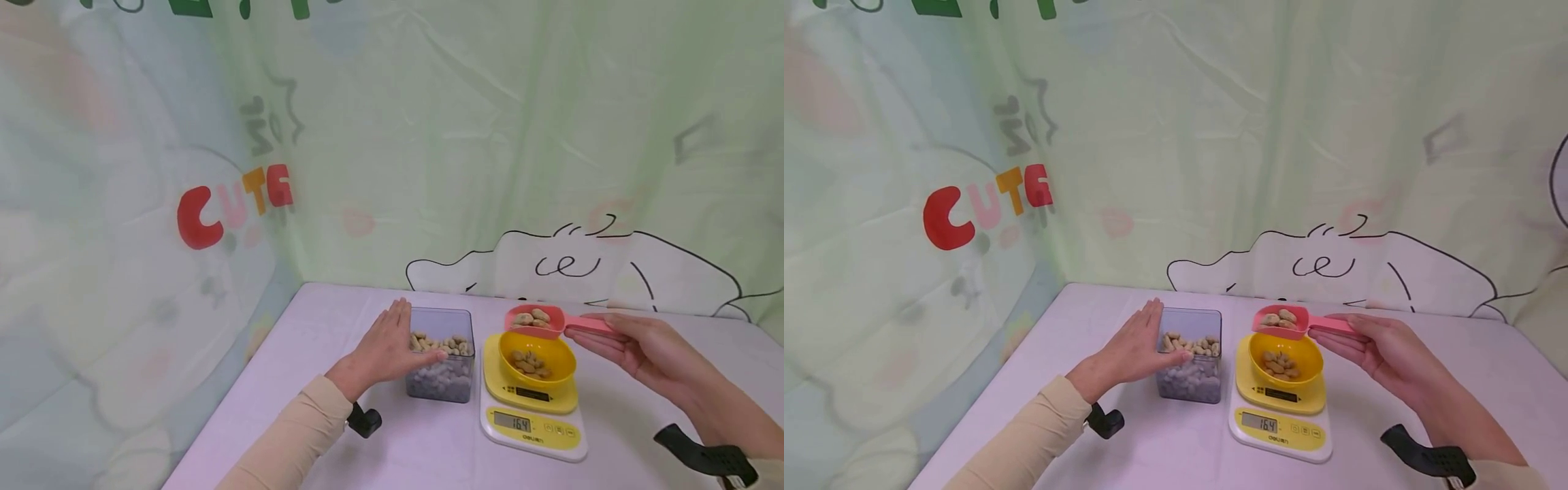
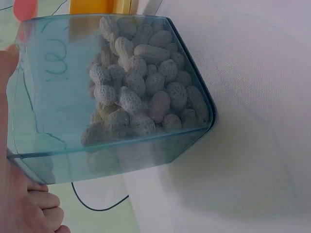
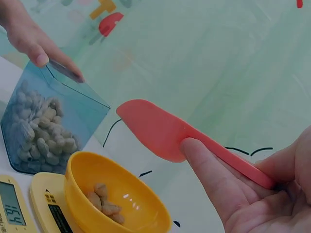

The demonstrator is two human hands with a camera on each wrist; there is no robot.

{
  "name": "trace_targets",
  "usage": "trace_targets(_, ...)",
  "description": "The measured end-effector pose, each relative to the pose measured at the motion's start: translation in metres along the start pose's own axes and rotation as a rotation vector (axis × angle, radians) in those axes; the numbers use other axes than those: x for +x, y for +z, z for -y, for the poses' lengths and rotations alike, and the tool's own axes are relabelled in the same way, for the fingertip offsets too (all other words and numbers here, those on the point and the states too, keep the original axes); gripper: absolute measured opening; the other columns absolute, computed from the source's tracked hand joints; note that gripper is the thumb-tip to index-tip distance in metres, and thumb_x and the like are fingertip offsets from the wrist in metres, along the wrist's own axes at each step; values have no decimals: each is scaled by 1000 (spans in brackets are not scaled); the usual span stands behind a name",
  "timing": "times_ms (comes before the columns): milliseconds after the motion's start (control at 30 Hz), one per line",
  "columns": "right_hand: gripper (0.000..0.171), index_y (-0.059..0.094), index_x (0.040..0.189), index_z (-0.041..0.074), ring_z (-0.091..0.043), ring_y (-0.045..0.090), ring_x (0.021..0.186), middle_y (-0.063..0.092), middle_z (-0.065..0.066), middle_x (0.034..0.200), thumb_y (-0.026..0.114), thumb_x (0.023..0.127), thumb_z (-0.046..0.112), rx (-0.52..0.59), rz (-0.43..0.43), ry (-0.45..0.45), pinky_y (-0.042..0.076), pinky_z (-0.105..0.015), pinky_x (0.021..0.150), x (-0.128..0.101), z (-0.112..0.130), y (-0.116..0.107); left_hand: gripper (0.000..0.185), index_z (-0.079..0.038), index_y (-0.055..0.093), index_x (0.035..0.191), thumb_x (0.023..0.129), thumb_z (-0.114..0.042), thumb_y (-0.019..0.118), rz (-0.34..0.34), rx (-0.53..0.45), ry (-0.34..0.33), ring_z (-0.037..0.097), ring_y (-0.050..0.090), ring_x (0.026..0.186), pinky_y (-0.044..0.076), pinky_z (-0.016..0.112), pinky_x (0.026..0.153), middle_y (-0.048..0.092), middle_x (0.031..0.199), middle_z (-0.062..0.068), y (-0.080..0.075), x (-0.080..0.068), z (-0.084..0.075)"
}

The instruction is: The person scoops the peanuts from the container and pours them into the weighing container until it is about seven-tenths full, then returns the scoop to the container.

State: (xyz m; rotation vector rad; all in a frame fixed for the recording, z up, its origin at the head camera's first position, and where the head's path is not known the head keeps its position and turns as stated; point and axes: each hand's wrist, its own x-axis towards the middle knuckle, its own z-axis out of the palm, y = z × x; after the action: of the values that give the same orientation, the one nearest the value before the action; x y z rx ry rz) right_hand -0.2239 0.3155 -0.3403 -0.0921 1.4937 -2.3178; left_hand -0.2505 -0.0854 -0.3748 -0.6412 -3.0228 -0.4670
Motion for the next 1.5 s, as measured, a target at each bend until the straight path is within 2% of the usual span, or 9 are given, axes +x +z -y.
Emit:
trace_targets(167, 26, 66, 109, 27, -29, 73, 102, 75, -7, 108, 42, 107, 17, -40, -22, -11, 59, -37, 87, -4, 1, -7, 113, 1, 12, 158, 86, -80, 46, 1, -2, -5, 28, 12, 155, 18, 41, 126, 12, 166, 18, 1, 0, 1)
trace_targets(300, 26, 65, 109, 30, -28, 74, 100, 76, -6, 107, 43, 107, 18, -137, -43, -33, 59, -36, 85, -8, 2, -11, 113, 2, 13, 157, 86, -79, 46, -1, -2, -1, 28, 12, 155, 17, 41, 126, 13, 166, 18, 2, 0, 1)
trace_targets(400, 28, 58, 129, 19, -23, 75, 97, 77, -2, 104, 41, 108, 21, -295, -99, -28, 60, -33, 83, -11, 4, -12, 113, 2, 13, 157, 86, -79, 45, -1, 1, 4, 28, 12, 155, 17, 41, 126, 13, 166, 19, 2, 0, 0)
trace_targets(500, 48, 32, 149, -4, -15, 75, 94, 76, 5, 100, 32, 109, 22, -516, -165, -11, 60, -30, 82, -12, 5, -10, 113, 2, 13, 157, 86, -79, 46, 0, 1, 6, 29, 12, 155, 17, 41, 126, 13, 166, 19, 1, 0, -1)
trace_targets(567, 57, 17, 149, -18, -12, 75, 93, 76, 7, 100, 26, 110, 22, -658, -201, -7, 60, -29, 81, -13, 6, -7, 113, 2, 12, 157, 86, -79, 46, -2, 0, 6, 29, 12, 155, 17, 41, 126, 13, 166, 19, 1, 0, -1)
trace_targets(600, 58, 14, 148, -20, -10, 75, 92, 75, 7, 100, 24, 110, 22, -713, -214, -6, 60, -28, 81, -14, 6, -6, 113, 2, 12, 157, 86, -79, 46, -2, 0, 6, 29, 12, 155, 17, 41, 126, 13, 166, 19, 0, 0, -1)
trace_targets(767, 57, 23, 145, -21, -10, 75, 89, 74, -5, 106, 23, 110, 24, -899, -252, 0, 61, -27, 79, -13, 8, 2, 113, 2, 12, 157, 86, -79, 45, -5, 4, 8, 28, 12, 155, 18, 41, 126, 12, 166, 19, 0, 1, -2)
trace_targets(1067, 57, 21, 149, -18, -11, 75, 88, 66, -24, 116, 25, 110, 24, -1024, -252, -13, 61, -27, 77, -14, 15, 8, 114, 2, 11, 158, 86, -80, 45, 4, 15, -2, 28, 11, 155, 17, 42, 126, 11, 166, 18, 1, 1, -1)
trace_targets(1500, 58, 28, 144, -21, -9, 74, 87, 66, -27, 118, 24, 110, 27, -1085, -259, -36, 61, -27, 77, -14, 25, 23, 114, 2, 11, 157, 86, -80, 44, -2, 14, -7, 28, 12, 155, 17, 42, 126, 11, 166, 19, 2, 1, 1)
